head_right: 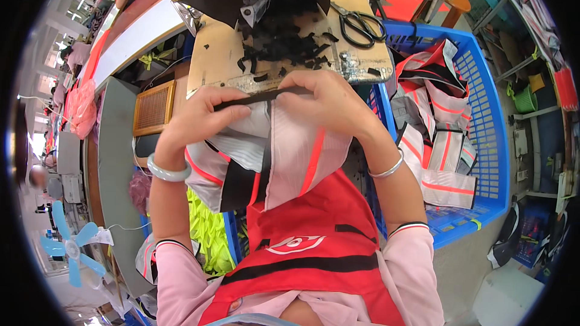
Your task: Operating a sewing machine to attach fabric components of safety vests.
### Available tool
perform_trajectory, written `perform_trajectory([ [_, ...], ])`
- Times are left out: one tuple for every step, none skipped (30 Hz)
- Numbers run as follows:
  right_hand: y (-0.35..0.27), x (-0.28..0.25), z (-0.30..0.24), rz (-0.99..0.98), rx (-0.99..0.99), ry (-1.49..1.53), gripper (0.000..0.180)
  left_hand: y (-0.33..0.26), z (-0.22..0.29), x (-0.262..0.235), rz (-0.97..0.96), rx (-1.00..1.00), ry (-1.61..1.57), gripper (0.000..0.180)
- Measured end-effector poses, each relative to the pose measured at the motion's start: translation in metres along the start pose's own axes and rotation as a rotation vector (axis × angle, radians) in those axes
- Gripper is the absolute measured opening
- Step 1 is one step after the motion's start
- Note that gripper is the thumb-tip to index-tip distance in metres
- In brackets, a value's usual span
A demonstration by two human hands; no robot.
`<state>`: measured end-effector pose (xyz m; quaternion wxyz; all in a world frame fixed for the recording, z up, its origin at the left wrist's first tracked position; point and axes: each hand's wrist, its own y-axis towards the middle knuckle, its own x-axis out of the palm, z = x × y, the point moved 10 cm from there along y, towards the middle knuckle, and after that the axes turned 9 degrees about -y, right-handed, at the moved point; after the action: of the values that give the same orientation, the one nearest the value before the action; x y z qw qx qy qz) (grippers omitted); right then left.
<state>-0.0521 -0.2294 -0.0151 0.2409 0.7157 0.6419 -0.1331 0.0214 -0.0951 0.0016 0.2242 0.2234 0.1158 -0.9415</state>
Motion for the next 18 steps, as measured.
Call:
perform_trajectory([
  [0.007,-0.002,0.001,0.019,0.007,-0.009,0.021,0.008,-0.005,-0.007,-0.008,0.046,-0.017,0.027],
  [0.015,-0.004,0.005,0.021,0.009,-0.014,0.021,0.018,-0.002,-0.012,-0.010,0.051,-0.020,0.027],
  [0.019,-0.010,0.005,0.044,0.040,0.011,0.022,0.023,0.006,-0.017,-0.008,-0.012,0.044,0.028],
  [0.023,-0.017,0.007,0.068,0.071,0.037,0.022,0.030,0.009,-0.022,-0.006,-0.076,0.108,0.028],
  [0.032,-0.018,0.010,0.080,0.055,0.046,0.023,0.038,-0.001,-0.026,-0.040,-0.074,0.028,0.029],
  [0.040,-0.018,0.012,0.078,0.051,0.046,0.023,0.046,-0.012,-0.033,-0.035,-0.074,0.029,0.029],
  [0.048,-0.020,0.014,0.093,0.062,0.008,0.027,0.052,-0.021,-0.039,-0.024,-0.075,-0.010,0.027],
  [0.054,-0.022,0.017,0.109,0.076,-0.030,0.030,0.059,-0.027,-0.042,-0.016,-0.075,-0.050,0.026],
  [0.060,-0.024,0.017,0.127,0.061,-0.035,0.030,0.064,-0.033,-0.047,0.010,-0.082,-0.054,0.026],
  [0.065,-0.024,0.019,0.127,0.059,-0.036,0.030,0.069,-0.036,-0.051,0.012,-0.081,-0.054,0.026],
  [0.070,-0.023,0.024,0.117,0.080,-0.010,0.030,0.073,-0.041,-0.051,-0.025,-0.116,-0.065,0.025],
  [0.075,-0.022,0.030,0.107,0.101,0.016,0.030,0.077,-0.046,-0.052,-0.062,-0.152,-0.077,0.024],
  [0.080,-0.022,0.032,0.108,0.100,0.015,0.030,0.082,-0.051,-0.056,-0.062,-0.151,-0.076,0.024],
  [0.084,-0.021,0.034,0.089,0.090,-0.001,0.028,0.086,-0.054,-0.059,-0.055,-0.149,-0.106,0.030],
  [0.089,-0.019,0.035,0.070,0.080,-0.017,0.027,0.088,-0.057,-0.061,-0.049,-0.147,-0.136,0.037],
  [0.092,-0.020,0.036,0.071,0.080,-0.017,0.027,0.090,-0.061,-0.063,-0.049,-0.146,-0.136,0.037],
  [0.096,-0.019,0.037,0.059,0.074,0.003,0.027,0.092,-0.060,-0.065,-0.025,-0.129,-0.160,0.037],
  [0.099,-0.019,0.038,0.046,0.069,0.024,0.027,0.093,-0.059,-0.067,-0.001,-0.112,-0.185,0.037],
])
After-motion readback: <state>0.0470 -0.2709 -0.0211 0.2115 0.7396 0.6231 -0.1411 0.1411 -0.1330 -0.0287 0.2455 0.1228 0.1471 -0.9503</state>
